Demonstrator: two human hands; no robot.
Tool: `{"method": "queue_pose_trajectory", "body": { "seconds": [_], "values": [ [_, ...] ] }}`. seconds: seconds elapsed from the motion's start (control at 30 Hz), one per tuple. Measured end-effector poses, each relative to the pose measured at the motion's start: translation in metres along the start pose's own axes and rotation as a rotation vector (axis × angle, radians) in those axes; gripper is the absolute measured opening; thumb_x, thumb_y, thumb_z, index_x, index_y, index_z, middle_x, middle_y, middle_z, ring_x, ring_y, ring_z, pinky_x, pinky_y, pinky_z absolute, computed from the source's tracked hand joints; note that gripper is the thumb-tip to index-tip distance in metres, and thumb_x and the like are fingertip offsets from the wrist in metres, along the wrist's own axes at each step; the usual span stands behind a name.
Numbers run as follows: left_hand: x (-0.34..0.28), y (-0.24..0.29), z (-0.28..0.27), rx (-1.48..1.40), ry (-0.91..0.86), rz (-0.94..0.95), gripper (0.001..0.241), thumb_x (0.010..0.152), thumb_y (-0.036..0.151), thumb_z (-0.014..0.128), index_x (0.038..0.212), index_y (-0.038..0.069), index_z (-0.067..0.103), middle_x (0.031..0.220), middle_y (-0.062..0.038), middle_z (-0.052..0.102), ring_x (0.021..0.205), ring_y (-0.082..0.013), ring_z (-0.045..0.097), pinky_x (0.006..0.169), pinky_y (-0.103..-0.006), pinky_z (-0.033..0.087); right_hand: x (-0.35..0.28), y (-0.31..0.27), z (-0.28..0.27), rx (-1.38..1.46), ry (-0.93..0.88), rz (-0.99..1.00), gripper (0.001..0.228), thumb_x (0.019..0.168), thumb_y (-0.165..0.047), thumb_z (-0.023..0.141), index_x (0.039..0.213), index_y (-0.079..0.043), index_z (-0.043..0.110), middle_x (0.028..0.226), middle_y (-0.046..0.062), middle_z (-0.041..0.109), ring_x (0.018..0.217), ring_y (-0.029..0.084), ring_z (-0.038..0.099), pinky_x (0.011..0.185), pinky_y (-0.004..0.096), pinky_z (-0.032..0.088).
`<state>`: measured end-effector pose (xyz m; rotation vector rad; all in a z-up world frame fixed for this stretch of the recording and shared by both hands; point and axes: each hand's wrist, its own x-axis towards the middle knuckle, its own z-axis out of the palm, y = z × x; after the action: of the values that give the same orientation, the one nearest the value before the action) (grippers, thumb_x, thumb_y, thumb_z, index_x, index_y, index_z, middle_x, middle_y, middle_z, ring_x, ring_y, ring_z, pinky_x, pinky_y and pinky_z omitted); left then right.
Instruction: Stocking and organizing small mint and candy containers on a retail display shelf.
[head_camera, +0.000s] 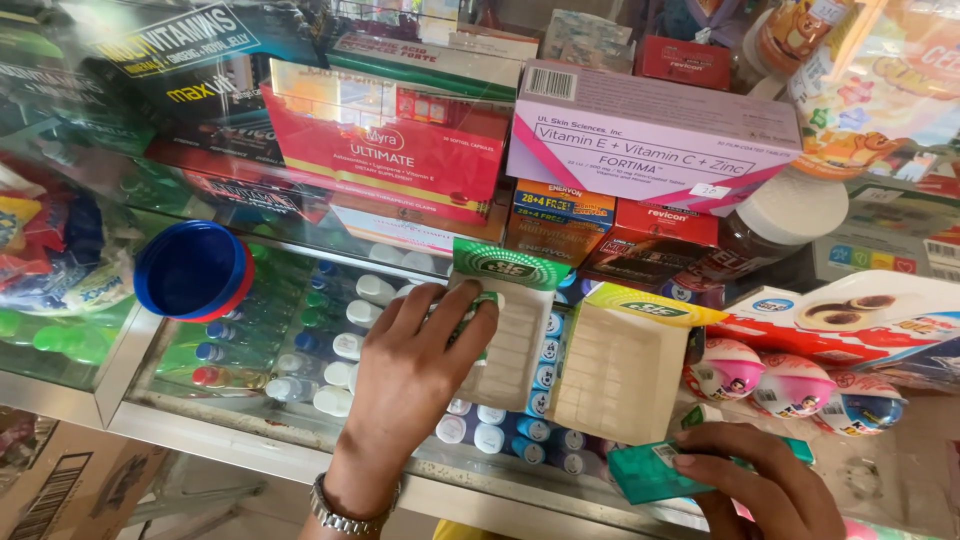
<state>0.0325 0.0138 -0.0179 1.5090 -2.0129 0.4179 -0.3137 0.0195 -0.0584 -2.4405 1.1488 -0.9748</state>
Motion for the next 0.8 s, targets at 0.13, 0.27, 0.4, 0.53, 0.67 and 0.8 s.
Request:
{"method": "queue_pose_trajectory", "body": {
  "seconds": [0.13, 0.27, 0.4, 0.53, 0.67, 0.8],
  "values": [
    [0.006, 0.002, -0.011, -0.061, 0.008, -0.034, 0.036, 0.075, 0.004, 0.069, 0.111, 0.008, 0.067, 0.115, -0.008, 0.068, 0.105, -0.028, 0.065, 0.083, -0.0398, 0.057, 0.007, -0.004, -0.004, -0.004, -0.019, 0.031, 0.038, 0.071, 0.0, 0.077, 0.104, -0.017, 0.071, 0.112, 0.007, 0.073, 0.104, 0.024, 0.075, 0.087, 0.035, 0.061],
    [0.012, 0.002, -0.017, -0.199, -0.017, -0.117, 0.04, 0.07, -0.007, 0.065, 0.108, 0.007, 0.068, 0.107, -0.008, 0.069, 0.099, -0.0282, 0.066, 0.078, -0.0402, 0.057, 0.01, -0.006, -0.002, -0.008, 0.01, 0.023, 0.038, 0.071, -0.001, 0.077, 0.104, -0.018, 0.071, 0.11, 0.006, 0.074, 0.101, 0.024, 0.076, 0.084, 0.033, 0.061],
    [0.021, 0.004, -0.026, -0.247, -0.038, -0.116, 0.045, 0.064, -0.011, 0.063, 0.105, 0.006, 0.069, 0.103, -0.008, 0.069, 0.096, -0.0289, 0.065, 0.075, -0.0411, 0.056, 0.012, -0.005, 0.0, 0.012, 0.045, -0.038, 0.041, 0.07, -0.002, 0.078, 0.106, -0.017, 0.07, 0.111, 0.006, 0.073, 0.098, 0.021, 0.076, 0.084, 0.033, 0.06],
    [0.026, 0.003, -0.024, -0.245, -0.04, -0.073, 0.044, 0.063, -0.01, 0.064, 0.104, 0.006, 0.068, 0.103, -0.008, 0.069, 0.096, -0.0291, 0.065, 0.075, -0.0415, 0.056, 0.015, -0.008, -0.003, 0.002, 0.021, -0.021, 0.041, 0.067, -0.001, 0.078, 0.105, -0.017, 0.071, 0.109, 0.006, 0.073, 0.097, 0.021, 0.076, 0.082, 0.032, 0.061],
    [0.026, 0.0, -0.019, -0.219, -0.069, -0.062, 0.043, 0.064, -0.011, 0.064, 0.103, 0.007, 0.068, 0.101, -0.008, 0.069, 0.095, -0.0281, 0.065, 0.074, -0.0402, 0.057, 0.017, -0.008, -0.002, -0.007, 0.023, -0.03, 0.043, 0.066, -0.002, 0.078, 0.105, -0.017, 0.07, 0.109, 0.006, 0.073, 0.098, 0.023, 0.076, 0.081, 0.032, 0.061],
    [0.025, -0.005, -0.01, -0.149, -0.097, -0.075, 0.04, 0.067, -0.008, 0.065, 0.104, 0.006, 0.068, 0.1, -0.008, 0.068, 0.093, -0.0281, 0.063, 0.074, -0.0401, 0.057, 0.021, -0.01, -0.004, -0.027, -0.001, -0.035, 0.043, 0.066, -0.003, 0.079, 0.106, -0.018, 0.071, 0.109, 0.006, 0.073, 0.097, 0.023, 0.076, 0.079, 0.033, 0.06]
  ]
}}
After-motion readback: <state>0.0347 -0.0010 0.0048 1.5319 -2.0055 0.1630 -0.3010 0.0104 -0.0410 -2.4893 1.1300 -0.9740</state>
